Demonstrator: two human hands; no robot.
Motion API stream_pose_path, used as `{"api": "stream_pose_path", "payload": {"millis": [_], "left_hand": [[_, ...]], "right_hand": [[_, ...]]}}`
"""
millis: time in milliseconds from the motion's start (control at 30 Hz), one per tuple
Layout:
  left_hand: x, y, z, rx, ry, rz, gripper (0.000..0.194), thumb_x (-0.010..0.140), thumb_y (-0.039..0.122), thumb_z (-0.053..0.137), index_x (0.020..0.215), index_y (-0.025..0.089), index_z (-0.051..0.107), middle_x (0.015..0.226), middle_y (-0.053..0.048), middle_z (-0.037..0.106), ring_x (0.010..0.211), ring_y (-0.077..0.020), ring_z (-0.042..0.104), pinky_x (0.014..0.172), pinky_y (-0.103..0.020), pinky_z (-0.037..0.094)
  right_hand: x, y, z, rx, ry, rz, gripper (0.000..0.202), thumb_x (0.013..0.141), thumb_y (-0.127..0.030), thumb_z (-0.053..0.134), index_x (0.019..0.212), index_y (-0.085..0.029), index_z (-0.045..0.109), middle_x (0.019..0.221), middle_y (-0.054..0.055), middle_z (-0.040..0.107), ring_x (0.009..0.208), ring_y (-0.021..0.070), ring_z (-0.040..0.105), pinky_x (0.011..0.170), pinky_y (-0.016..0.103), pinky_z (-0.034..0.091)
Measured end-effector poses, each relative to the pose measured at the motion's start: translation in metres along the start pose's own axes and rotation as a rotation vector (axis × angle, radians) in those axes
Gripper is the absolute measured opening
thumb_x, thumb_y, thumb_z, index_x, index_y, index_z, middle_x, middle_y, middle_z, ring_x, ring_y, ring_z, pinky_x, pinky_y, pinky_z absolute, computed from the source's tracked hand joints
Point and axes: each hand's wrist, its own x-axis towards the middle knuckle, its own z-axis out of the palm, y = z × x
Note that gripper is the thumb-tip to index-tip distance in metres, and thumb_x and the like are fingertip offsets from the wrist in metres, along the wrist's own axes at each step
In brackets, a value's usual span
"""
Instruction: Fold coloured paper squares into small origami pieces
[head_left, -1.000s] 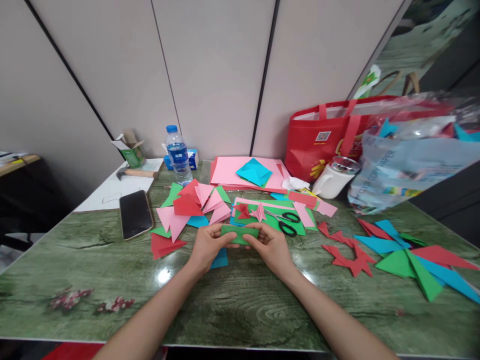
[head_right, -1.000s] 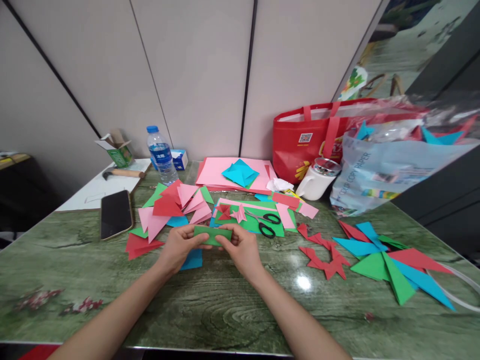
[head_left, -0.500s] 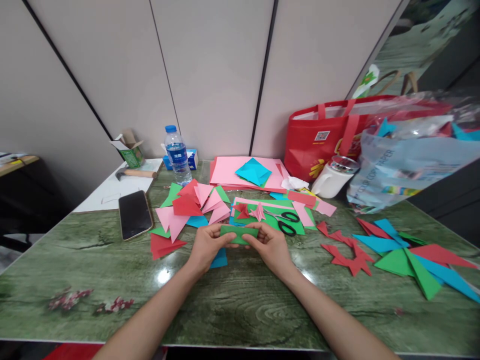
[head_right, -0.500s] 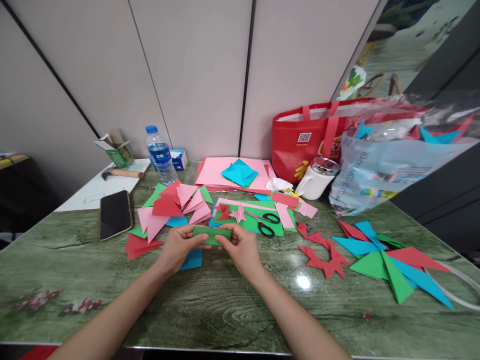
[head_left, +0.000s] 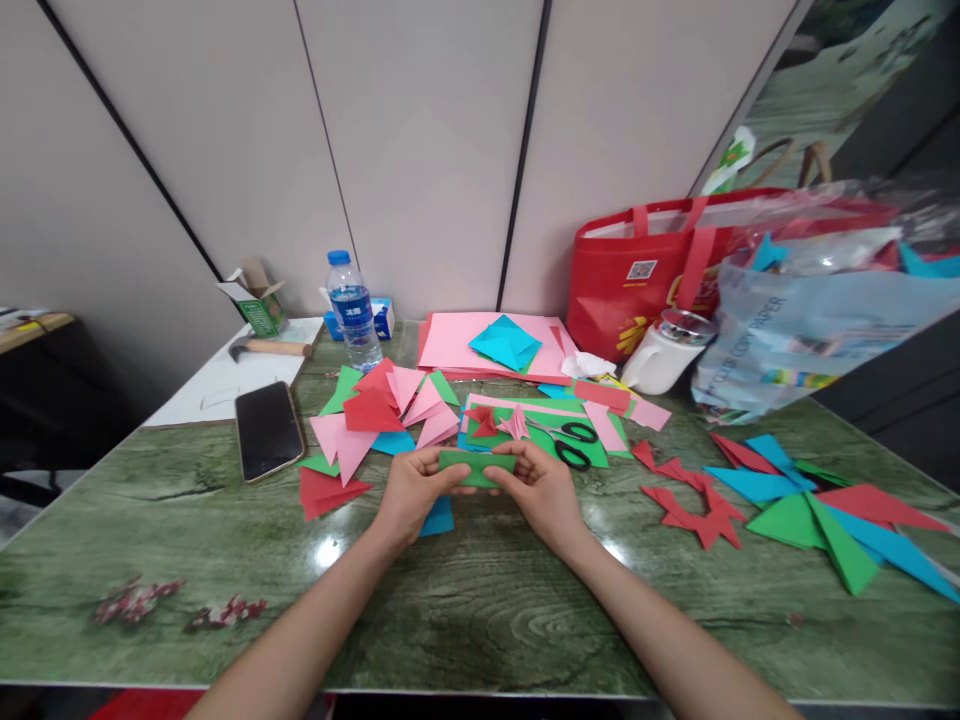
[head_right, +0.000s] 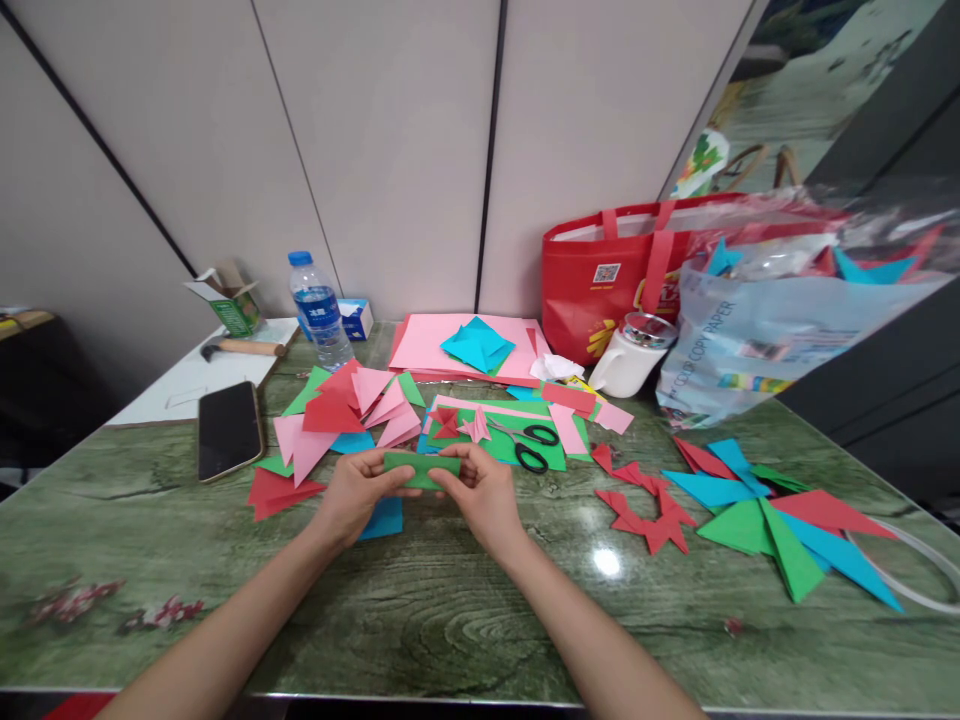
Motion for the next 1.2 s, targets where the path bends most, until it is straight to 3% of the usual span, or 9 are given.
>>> {"api": "stream_pose_path", "payload": {"millis": [400, 533, 700, 967, 1033, 1100, 1200], "left_hand": [[0.0, -0.001, 0.001, 0.009, 0.016, -0.033, 0.029, 0.058, 0.03, 0.075, 0.078, 0.011, 0.069, 0.071, -0.004, 0.071, 0.065, -0.0175, 0.065, 0.065, -0.031, 0.056], [0.001, 0.002, -0.002, -0.01, -0.059, -0.048, 0.03, 0.058, 0.027, 0.075, 0.082, 0.011, 0.068, 0.074, -0.004, 0.07, 0.065, -0.0166, 0.064, 0.064, -0.034, 0.057], [0.002, 0.007, -0.004, 0.056, -0.171, 0.008, 0.043, 0.062, 0.024, 0.072, 0.104, 0.019, 0.064, 0.096, -0.005, 0.068, 0.072, -0.0191, 0.066, 0.065, -0.036, 0.057], [0.001, 0.006, -0.002, 0.249, -0.205, -0.038, 0.049, 0.07, 0.025, 0.065, 0.116, 0.009, 0.057, 0.058, -0.004, 0.069, 0.045, -0.0146, 0.061, 0.049, -0.027, 0.052], [0.001, 0.004, -0.001, 0.295, -0.171, -0.004, 0.045, 0.071, 0.024, 0.064, 0.114, 0.01, 0.059, 0.068, -0.006, 0.072, 0.051, -0.0164, 0.064, 0.053, -0.029, 0.053], [0.001, 0.001, -0.001, 0.351, -0.12, 0.068, 0.038, 0.07, 0.022, 0.064, 0.107, 0.013, 0.064, 0.089, -0.007, 0.072, 0.072, -0.0212, 0.067, 0.066, -0.033, 0.055], [0.0, 0.0, -0.001, 0.444, -0.079, 0.164, 0.031, 0.069, 0.019, 0.065, 0.099, 0.016, 0.069, 0.103, -0.005, 0.068, 0.095, -0.0253, 0.063, 0.085, -0.036, 0.048]], "right_hand": [[0.007, 0.006, -0.002, 0.001, -0.036, 0.044, 0.031, 0.062, -0.046, 0.07, 0.069, -0.02, 0.052, 0.056, -0.004, 0.053, 0.047, 0.0126, 0.052, 0.047, 0.028, 0.051], [0.009, 0.007, -0.006, -0.021, -0.055, 0.036, 0.028, 0.064, -0.042, 0.07, 0.07, -0.02, 0.053, 0.053, -0.006, 0.048, 0.046, 0.0114, 0.05, 0.046, 0.028, 0.051], [0.01, 0.009, -0.01, -0.04, -0.088, 0.042, 0.028, 0.063, -0.041, 0.07, 0.072, -0.02, 0.054, 0.055, -0.005, 0.048, 0.049, 0.0115, 0.048, 0.046, 0.028, 0.052], [0.012, 0.011, -0.01, -0.002, -0.088, 0.113, 0.035, 0.06, -0.046, 0.07, 0.077, -0.02, 0.054, 0.058, -0.004, 0.052, 0.051, 0.0128, 0.05, 0.047, 0.029, 0.052], [0.011, 0.011, -0.009, -0.038, -0.119, 0.111, 0.034, 0.064, -0.045, 0.067, 0.082, -0.02, 0.053, 0.061, -0.004, 0.053, 0.053, 0.0135, 0.052, 0.047, 0.028, 0.051], [0.009, 0.009, -0.009, -0.117, -0.153, 0.082, 0.036, 0.064, -0.042, 0.068, 0.088, -0.021, 0.051, 0.065, -0.003, 0.054, 0.054, 0.0138, 0.053, 0.047, 0.027, 0.049], [0.007, 0.004, -0.009, -0.252, -0.136, -0.002, 0.044, 0.055, -0.031, 0.076, 0.09, -0.021, 0.05, 0.071, -0.003, 0.055, 0.059, 0.014, 0.053, 0.051, 0.025, 0.046]]}}
